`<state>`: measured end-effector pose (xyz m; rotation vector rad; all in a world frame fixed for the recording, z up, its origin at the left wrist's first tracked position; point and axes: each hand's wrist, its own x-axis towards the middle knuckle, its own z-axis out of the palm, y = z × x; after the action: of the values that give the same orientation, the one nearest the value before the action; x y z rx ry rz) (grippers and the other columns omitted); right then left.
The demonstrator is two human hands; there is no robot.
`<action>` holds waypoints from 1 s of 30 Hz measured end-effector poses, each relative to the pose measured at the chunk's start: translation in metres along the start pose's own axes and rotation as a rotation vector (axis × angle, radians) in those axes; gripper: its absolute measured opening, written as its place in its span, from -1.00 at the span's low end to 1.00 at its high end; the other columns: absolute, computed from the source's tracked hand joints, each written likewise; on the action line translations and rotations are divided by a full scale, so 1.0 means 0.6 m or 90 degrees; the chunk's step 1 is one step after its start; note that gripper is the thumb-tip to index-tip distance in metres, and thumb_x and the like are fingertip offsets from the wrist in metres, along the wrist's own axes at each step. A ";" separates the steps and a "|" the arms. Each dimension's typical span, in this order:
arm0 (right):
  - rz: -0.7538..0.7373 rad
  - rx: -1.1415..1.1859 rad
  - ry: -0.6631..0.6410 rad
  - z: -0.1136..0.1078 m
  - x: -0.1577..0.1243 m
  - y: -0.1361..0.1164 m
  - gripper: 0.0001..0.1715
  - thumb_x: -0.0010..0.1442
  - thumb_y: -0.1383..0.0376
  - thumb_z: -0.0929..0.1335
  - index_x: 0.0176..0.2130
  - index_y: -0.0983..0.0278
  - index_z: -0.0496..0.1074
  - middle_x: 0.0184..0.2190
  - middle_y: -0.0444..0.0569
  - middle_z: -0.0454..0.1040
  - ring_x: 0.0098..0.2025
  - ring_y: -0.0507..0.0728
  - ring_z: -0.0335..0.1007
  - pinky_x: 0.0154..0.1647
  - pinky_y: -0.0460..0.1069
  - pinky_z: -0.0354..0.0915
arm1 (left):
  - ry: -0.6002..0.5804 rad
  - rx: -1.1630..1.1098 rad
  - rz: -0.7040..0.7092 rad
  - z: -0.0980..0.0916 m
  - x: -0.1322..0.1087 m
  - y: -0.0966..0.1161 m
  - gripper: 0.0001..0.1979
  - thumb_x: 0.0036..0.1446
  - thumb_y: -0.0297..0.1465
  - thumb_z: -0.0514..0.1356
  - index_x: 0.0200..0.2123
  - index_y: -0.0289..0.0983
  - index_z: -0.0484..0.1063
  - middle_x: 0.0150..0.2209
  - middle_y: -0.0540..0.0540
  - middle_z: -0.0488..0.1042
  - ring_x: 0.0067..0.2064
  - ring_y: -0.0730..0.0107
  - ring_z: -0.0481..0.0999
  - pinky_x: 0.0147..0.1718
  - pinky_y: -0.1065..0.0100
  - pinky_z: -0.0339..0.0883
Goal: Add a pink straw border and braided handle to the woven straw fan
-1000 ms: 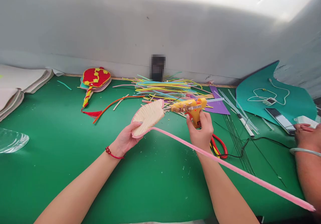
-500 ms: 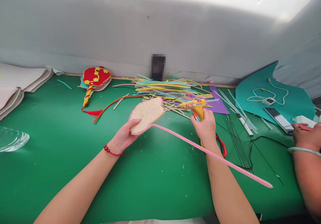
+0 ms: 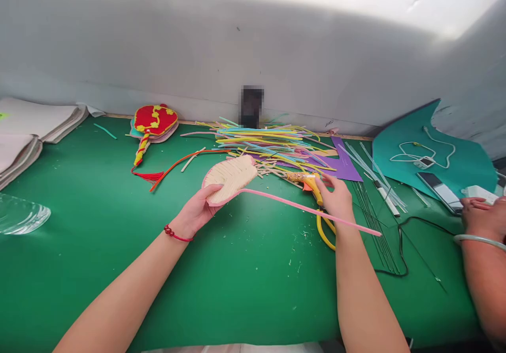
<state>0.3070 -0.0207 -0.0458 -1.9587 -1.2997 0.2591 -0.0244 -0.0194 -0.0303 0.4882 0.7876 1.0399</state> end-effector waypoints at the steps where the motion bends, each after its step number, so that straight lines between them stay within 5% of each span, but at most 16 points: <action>1: 0.009 0.084 -0.006 -0.007 0.001 -0.005 -0.42 0.11 -0.04 0.27 -0.08 0.32 0.45 -0.15 0.13 0.46 -0.14 0.21 0.39 -0.12 0.10 0.30 | -0.001 0.001 0.003 -0.001 0.001 0.000 -0.48 0.07 -0.52 0.18 0.14 -0.34 0.28 0.07 -0.20 0.43 -0.11 0.31 0.55 -0.27 0.52 0.49; 5: 0.042 0.300 -0.068 -0.025 -0.006 -0.031 -0.50 0.08 -0.06 0.31 -0.24 0.28 0.52 -0.34 0.01 0.52 -0.32 0.11 0.43 -0.37 -0.03 0.32 | -0.002 0.012 0.022 0.000 0.002 -0.001 -0.47 0.06 -0.51 0.20 0.14 -0.34 0.28 0.10 -0.21 0.40 -0.01 0.22 0.50 -0.13 0.41 0.48; 9: 0.048 0.347 -0.108 -0.027 -0.012 -0.041 -0.50 0.08 -0.07 0.31 -0.26 0.28 0.52 -0.35 0.01 0.52 -0.33 0.10 0.44 -0.37 -0.04 0.32 | 0.021 0.046 0.046 0.006 -0.002 -0.003 -0.47 0.05 -0.51 0.20 0.14 -0.32 0.29 0.11 -0.20 0.39 0.06 0.14 0.44 -0.04 0.31 0.44; 14: -0.041 -0.022 0.016 0.002 -0.006 -0.013 -0.37 0.05 -0.07 0.31 -0.07 0.33 0.45 -0.07 0.17 0.42 -0.04 0.28 0.32 -0.06 0.13 0.25 | 0.010 0.056 0.057 0.014 -0.009 -0.003 -0.43 0.06 -0.52 0.20 0.18 -0.29 0.24 0.08 -0.18 0.42 0.08 0.12 0.42 -0.03 0.27 0.44; 18: 0.025 -0.289 -0.040 0.034 -0.004 0.004 -0.22 0.10 -0.09 0.25 0.07 0.45 0.31 0.01 0.31 0.33 0.04 0.38 0.23 -0.03 0.19 0.19 | -0.025 0.055 0.053 0.018 -0.014 -0.002 -0.45 0.07 -0.51 0.20 0.16 -0.30 0.26 0.06 -0.19 0.44 0.09 0.10 0.41 -0.02 0.28 0.43; 24: -0.003 -0.370 -0.057 0.051 -0.008 -0.008 -0.36 0.08 -0.08 0.26 -0.11 0.37 0.40 -0.06 0.21 0.37 -0.04 0.34 0.27 -0.12 0.15 0.22 | -0.034 0.043 0.039 0.022 -0.017 -0.002 -0.46 0.07 -0.52 0.18 0.16 -0.34 0.27 0.05 -0.20 0.45 0.07 0.10 0.43 0.00 0.26 0.41; 30: 0.020 -0.277 0.064 0.033 -0.009 -0.024 -0.53 0.03 0.05 0.29 -0.16 0.32 0.38 -0.17 0.11 0.42 -0.22 0.23 0.36 -0.31 0.03 0.22 | 0.005 0.033 0.052 0.023 -0.018 -0.003 -0.48 0.08 -0.51 0.18 0.15 -0.32 0.26 0.12 -0.19 0.37 0.04 0.19 0.46 -0.13 0.42 0.48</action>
<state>0.2838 -0.0130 -0.0510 -2.3200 -1.3414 -0.1189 -0.0158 -0.0298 -0.0189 0.5649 0.8095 1.0989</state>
